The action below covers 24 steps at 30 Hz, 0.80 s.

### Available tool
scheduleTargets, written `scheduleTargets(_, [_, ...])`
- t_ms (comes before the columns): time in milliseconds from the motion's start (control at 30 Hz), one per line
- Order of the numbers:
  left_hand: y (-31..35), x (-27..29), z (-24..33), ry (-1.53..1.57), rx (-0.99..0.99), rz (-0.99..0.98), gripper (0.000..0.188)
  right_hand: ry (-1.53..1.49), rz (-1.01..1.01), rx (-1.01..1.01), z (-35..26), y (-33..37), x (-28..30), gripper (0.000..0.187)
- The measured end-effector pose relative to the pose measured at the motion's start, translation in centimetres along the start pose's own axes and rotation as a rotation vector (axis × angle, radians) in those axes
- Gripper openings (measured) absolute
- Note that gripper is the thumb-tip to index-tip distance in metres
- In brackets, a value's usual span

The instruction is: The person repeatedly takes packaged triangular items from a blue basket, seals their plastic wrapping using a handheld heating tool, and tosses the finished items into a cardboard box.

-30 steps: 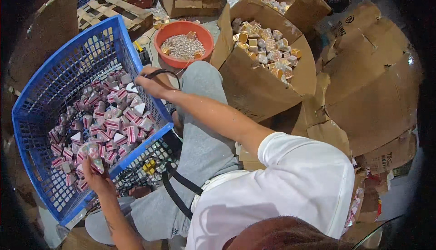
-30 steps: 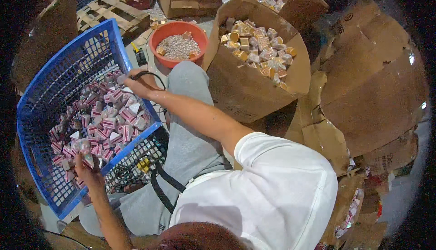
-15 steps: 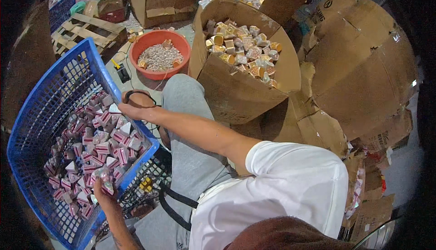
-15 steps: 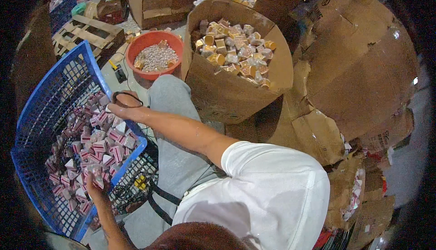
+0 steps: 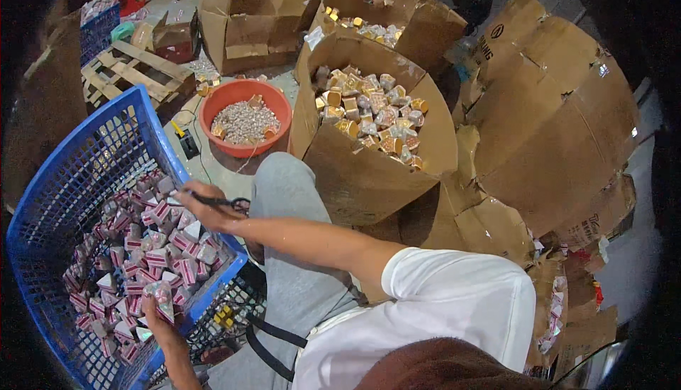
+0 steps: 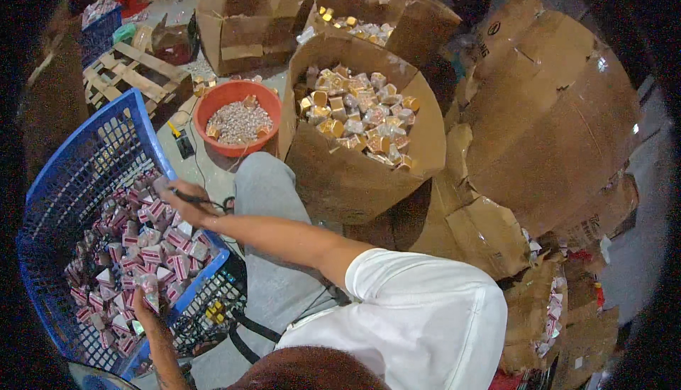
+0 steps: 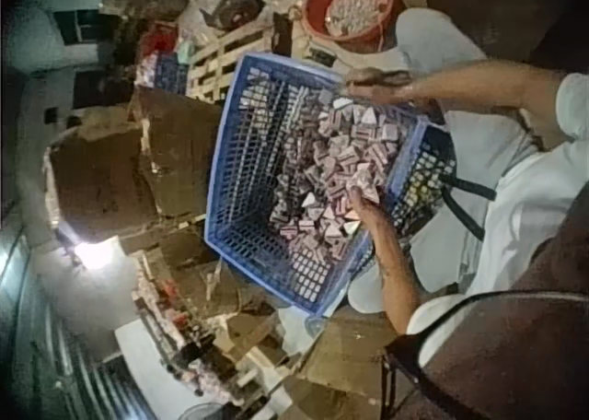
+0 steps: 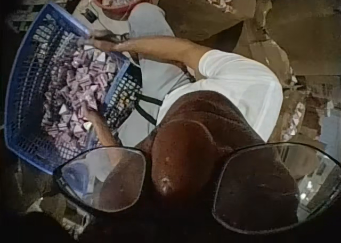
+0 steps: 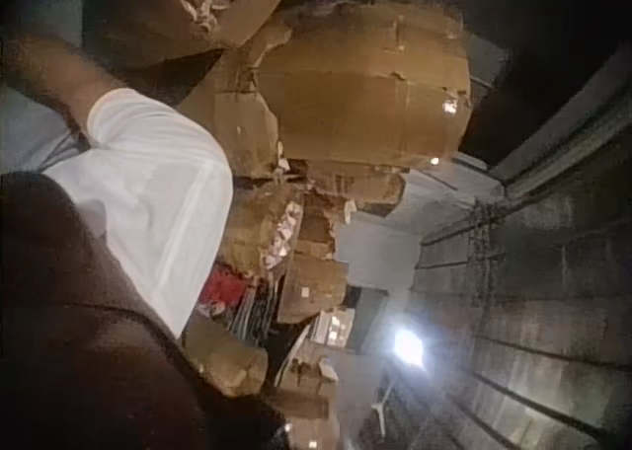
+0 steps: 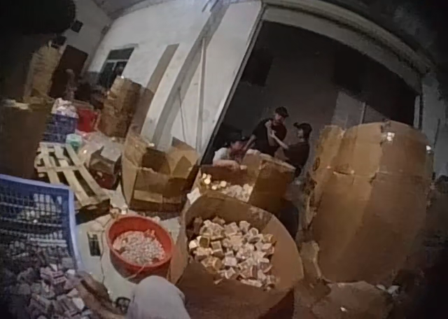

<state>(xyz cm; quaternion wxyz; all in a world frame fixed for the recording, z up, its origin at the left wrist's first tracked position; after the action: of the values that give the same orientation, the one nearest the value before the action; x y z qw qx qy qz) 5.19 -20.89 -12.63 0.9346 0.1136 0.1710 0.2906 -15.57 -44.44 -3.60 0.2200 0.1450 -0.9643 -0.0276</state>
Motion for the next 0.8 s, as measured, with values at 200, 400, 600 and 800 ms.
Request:
scheduleTargets(200, [-0.2,-0.3,-0.1,0.041,-0.013,0.098,0.038,0.261,-0.034,0.439,-2.1,2.5,-2.5,0.039])
scheduleTargets(400, [0.4,0.6,1.0,0.102,-0.002,0.068,0.041,0.376,-0.095,0.437,-2.5,3.1,-3.3,0.037])
scheduleTargets(600, [1.5,0.3,3.1,0.187,-0.037,0.154,0.04,0.381,-0.101,0.446,-1.0,2.4,-3.8,0.037])
scheduleTargets(800, [0.9,3.7,3.8,0.159,-0.086,0.226,0.048,0.384,-0.12,0.44,-0.9,2.3,-4.5,0.038])
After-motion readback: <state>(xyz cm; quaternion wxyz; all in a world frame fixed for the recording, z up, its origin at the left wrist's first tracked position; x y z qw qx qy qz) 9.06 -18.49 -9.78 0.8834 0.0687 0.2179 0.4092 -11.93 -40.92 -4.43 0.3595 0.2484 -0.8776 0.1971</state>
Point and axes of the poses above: each hand's wrist, its own y-axis away from the middle knuckle, its own x-axis out of the back of the hand, z = x × y, the point moved 9 cm from there along -y, towards the middle knuckle, and after that the axes turned 11 degrees about -x, right-handed, at the moved point
